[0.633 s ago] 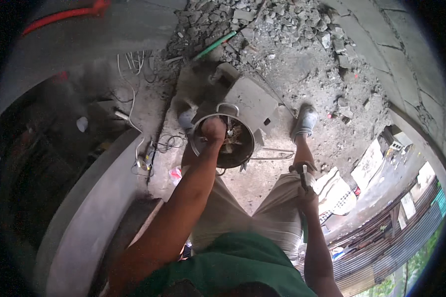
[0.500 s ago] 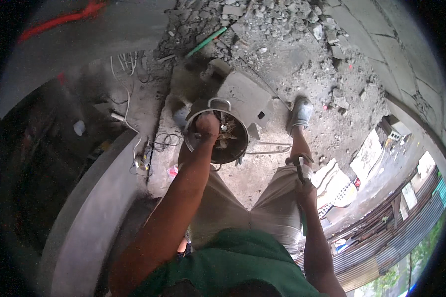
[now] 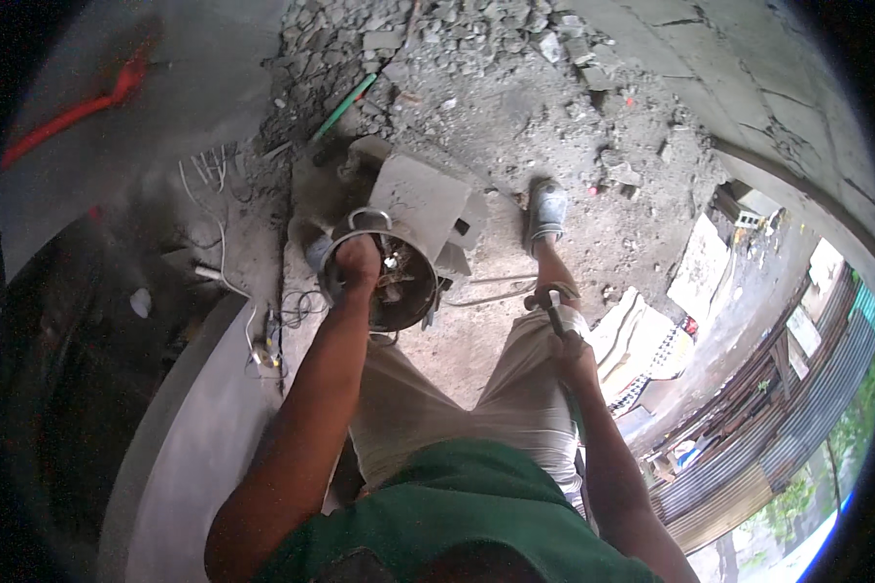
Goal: The recorder is installing a red electrical conduit into a groove in a concrete wall, using a hammer to secure it.
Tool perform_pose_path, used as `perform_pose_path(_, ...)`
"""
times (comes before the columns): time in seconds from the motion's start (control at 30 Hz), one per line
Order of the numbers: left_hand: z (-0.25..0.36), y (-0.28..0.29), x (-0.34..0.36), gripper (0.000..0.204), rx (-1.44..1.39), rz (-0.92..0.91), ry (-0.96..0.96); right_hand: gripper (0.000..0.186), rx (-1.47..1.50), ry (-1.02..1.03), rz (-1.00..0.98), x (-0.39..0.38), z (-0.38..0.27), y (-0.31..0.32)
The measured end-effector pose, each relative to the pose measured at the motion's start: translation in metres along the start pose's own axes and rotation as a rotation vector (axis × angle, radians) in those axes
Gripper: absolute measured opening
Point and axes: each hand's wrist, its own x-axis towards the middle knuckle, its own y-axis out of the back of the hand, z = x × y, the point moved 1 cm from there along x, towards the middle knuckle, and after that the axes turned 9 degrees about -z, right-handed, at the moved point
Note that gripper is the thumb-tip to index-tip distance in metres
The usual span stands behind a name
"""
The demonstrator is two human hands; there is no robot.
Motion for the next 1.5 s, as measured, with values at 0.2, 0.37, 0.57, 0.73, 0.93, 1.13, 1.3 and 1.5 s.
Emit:
perform_pose_path(0.2,0.003,0.032,0.007,0.018,0.084,-0.267,0.046,0.052,-0.039,-0.031,0.001,0.002,-0.003,0.004)
perform_pose_path(0.37,-0.001,0.081,-0.011,0.022,-0.036,-0.504,0.202,0.049,-0.037,0.004,0.013,0.005,-0.010,0.011)
perform_pose_path(0.57,-0.005,0.129,-0.041,0.021,-1.380,-0.581,0.470,0.050,-0.028,0.056,0.021,0.012,-0.028,0.013)
perform_pose_path(0.73,-0.004,0.137,-0.048,0.022,-1.563,-0.572,0.465,0.051,-0.036,0.137,0.048,0.015,-0.037,0.005)
perform_pose_path(0.93,-0.017,0.098,-0.047,0.011,-0.956,-0.390,0.155,0.052,-0.157,0.122,-0.023,0.020,-0.037,-0.010)
perform_pose_path(1.13,-0.008,0.119,-0.045,0.020,-1.044,-0.489,0.391,0.051,-0.065,0.174,-0.016,0.019,-0.038,-0.020)
perform_pose_path(1.3,-0.005,0.188,-0.008,0.028,-1.123,-0.394,0.410,0.050,0.003,0.171,-0.002,0.015,-0.037,-0.020)
perform_pose_path(1.5,-0.059,0.326,0.041,0.015,-0.763,-0.282,0.237,0.051,0.129,0.291,-0.027,0.026,-0.038,0.006)
